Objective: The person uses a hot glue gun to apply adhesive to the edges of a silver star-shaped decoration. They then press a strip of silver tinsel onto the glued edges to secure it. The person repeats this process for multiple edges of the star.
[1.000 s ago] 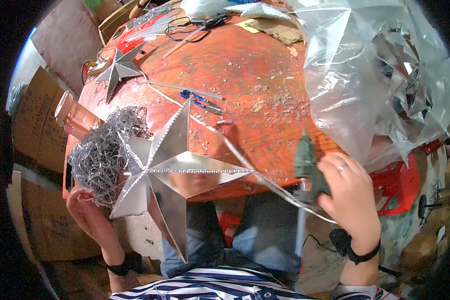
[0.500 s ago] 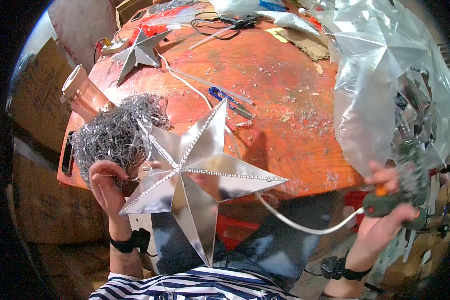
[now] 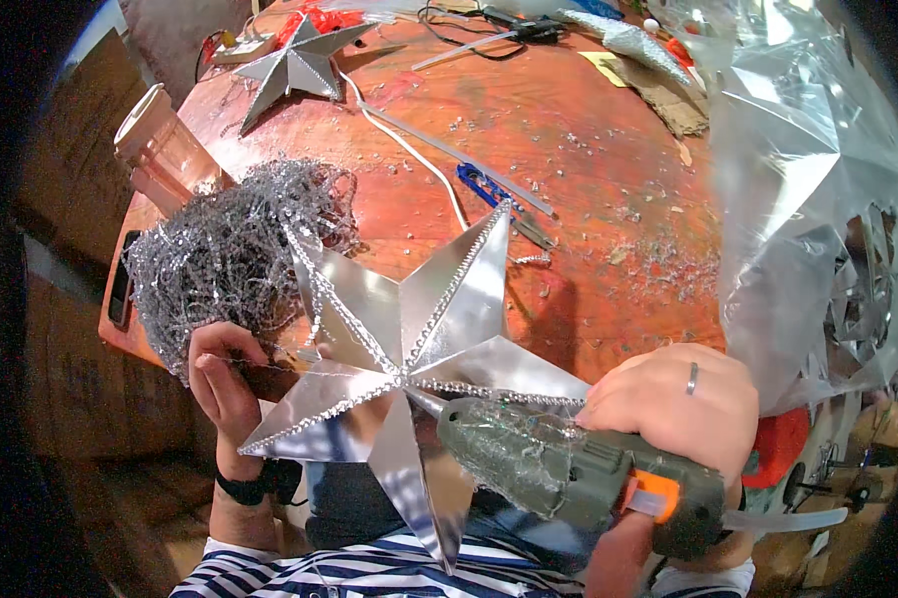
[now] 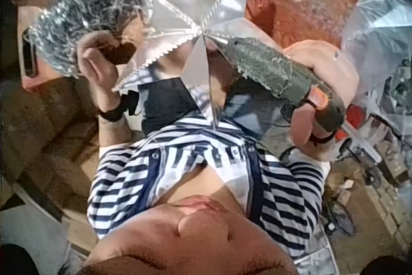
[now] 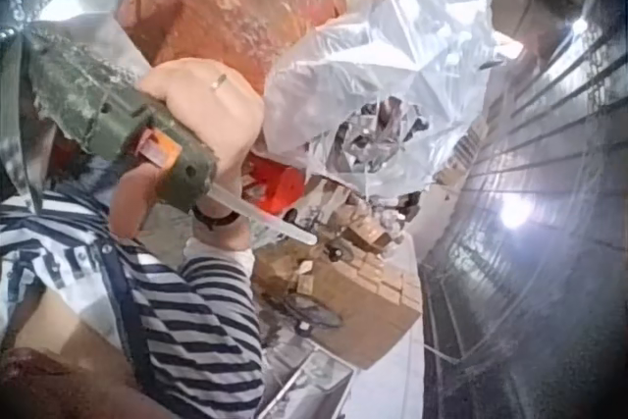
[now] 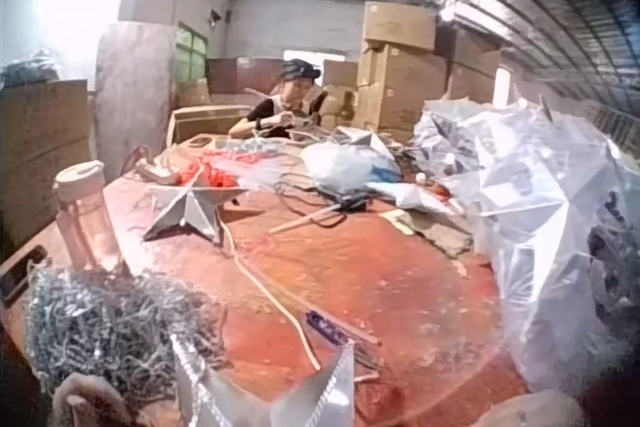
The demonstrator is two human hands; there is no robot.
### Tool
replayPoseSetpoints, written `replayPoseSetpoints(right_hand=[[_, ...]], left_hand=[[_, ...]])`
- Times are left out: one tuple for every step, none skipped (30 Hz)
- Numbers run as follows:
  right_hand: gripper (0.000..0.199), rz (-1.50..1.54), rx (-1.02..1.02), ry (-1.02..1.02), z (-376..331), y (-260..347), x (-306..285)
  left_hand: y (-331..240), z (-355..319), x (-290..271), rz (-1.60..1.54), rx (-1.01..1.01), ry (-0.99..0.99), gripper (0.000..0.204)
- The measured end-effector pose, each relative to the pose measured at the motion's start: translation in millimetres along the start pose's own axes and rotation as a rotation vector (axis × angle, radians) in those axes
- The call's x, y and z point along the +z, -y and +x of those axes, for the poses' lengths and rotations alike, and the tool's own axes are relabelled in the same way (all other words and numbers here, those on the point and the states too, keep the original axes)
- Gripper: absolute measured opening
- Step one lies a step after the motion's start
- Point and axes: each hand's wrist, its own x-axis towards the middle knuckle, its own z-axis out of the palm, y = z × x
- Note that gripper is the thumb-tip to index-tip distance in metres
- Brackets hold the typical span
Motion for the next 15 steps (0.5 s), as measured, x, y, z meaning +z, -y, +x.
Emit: replayPoseSetpoints(right_hand=[[0.037, 0.009, -0.008, -0.027, -0.3, -0.1, 2.2], [0.037, 0.016, -0.022, -0.038, -0.3, -1.6, 4.3], [0.037, 0.023, -0.037, -0.048, 0.3, -3.4, 6.4], [0.036, 0.023, -0.056, -0.042, 1.7, -6.4, 6.4], [0.036, 0.025, -0.075, -0.016, 3.0, -9.9, 4.0], [0.036, 0.029, -0.094, 0.01, 4.1, -13.5, 1.8], [0.036, 0.04, -0.114, 0.057, 4.6, -18.8, -2.5], [0.036, 0.051, -0.136, 0.103, 4.4, -22.7, -5.2], [0.036, 0.067, -0.13, 0.114, 3.3, -24.4, -6.1], [0.036, 0.084, -0.124, 0.125, 2.4, -25.7, -6.7], [0.036, 0.1, -0.119, 0.135, 1.8, -26.4, -7.1], [0.035, 0.076, -0.123, 0.165, 2.6, -25.8, -8.5], [0.035, 0.052, -0.128, 0.194, 4.3, -24.5, -10.7], [0.032, 0.034, -0.107, 0.217, 2.6, -23.9, -12.7], [0.028, 0.016, -0.088, 0.24, 1.0, -23.5, -14.5]], left_hand=[[-0.3, 0.9, 0.7, 0.005, 0.003, 0.008, 0.053], [-0.6, 0.6, 0.3, 0.016, 0.006, 0.016, 0.053], [-1.5, 0.6, 0.9, 0.023, 0.004, 0.014, 0.053], [-2.7, 0.9, 2.1, 0.031, 0.003, 0.012, 0.053], [-3.4, 1.7, 3.0, 0.035, 0.003, 0.011, 0.052], [-3.5, 2.2, 3.2, 0.045, 0.007, 0.016, 0.052], [-3.6, 2.4, 3.4, 0.055, 0.011, 0.021, 0.052], [-3.5, 2.6, 3.6, 0.066, 0.016, 0.025, 0.051], [-2.9, 2.5, 3.1, 0.065, 0.018, 0.034, 0.051], [-2.1, 2.2, 2.1, 0.065, 0.02, 0.044, 0.05], [-1.9, 1.9, 1.4, 0.064, 0.022, 0.053, 0.05], [-2.6, 1.4, 1.4, 0.069, 0.023, 0.044, 0.049], [-3.6, 0.7, 1.7, 0.076, 0.024, 0.035, 0.049], [-4.1, 0.9, 2.8, 0.075, 0.026, 0.029, 0.048], [-3.8, 1.1, 3.4, 0.072, 0.035, 0.028, 0.047]])
